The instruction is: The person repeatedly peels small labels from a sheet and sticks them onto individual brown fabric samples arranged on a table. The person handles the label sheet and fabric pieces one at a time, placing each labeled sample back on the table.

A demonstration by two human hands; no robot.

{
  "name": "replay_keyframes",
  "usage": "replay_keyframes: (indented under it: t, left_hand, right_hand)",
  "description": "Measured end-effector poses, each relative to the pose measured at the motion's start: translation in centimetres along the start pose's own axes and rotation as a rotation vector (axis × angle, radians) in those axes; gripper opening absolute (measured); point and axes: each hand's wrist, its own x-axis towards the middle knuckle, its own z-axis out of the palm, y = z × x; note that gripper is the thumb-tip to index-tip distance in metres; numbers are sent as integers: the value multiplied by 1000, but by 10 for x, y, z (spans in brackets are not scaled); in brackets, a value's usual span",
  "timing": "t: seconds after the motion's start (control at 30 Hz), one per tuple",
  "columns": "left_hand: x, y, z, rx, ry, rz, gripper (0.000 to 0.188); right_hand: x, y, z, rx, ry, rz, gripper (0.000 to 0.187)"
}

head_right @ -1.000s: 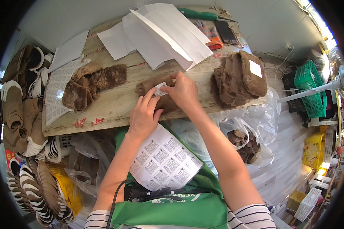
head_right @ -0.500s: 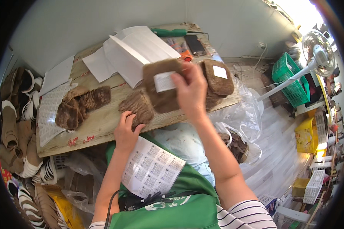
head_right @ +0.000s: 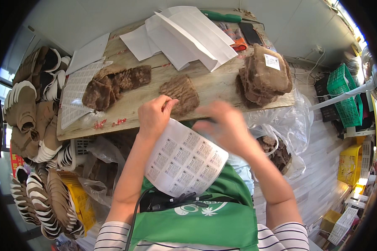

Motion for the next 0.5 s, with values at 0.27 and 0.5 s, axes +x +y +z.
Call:
replay_keyframes:
  t: [0.27,0.5]
  left_hand:
    - [9,7,-13,242,137,343,22]
    - [-18,9,1,37,-84,195,13]
  right_hand:
    - [-14,-1,73,361,-80,264,33]
    - [-7,2,79,258,97,0,26]
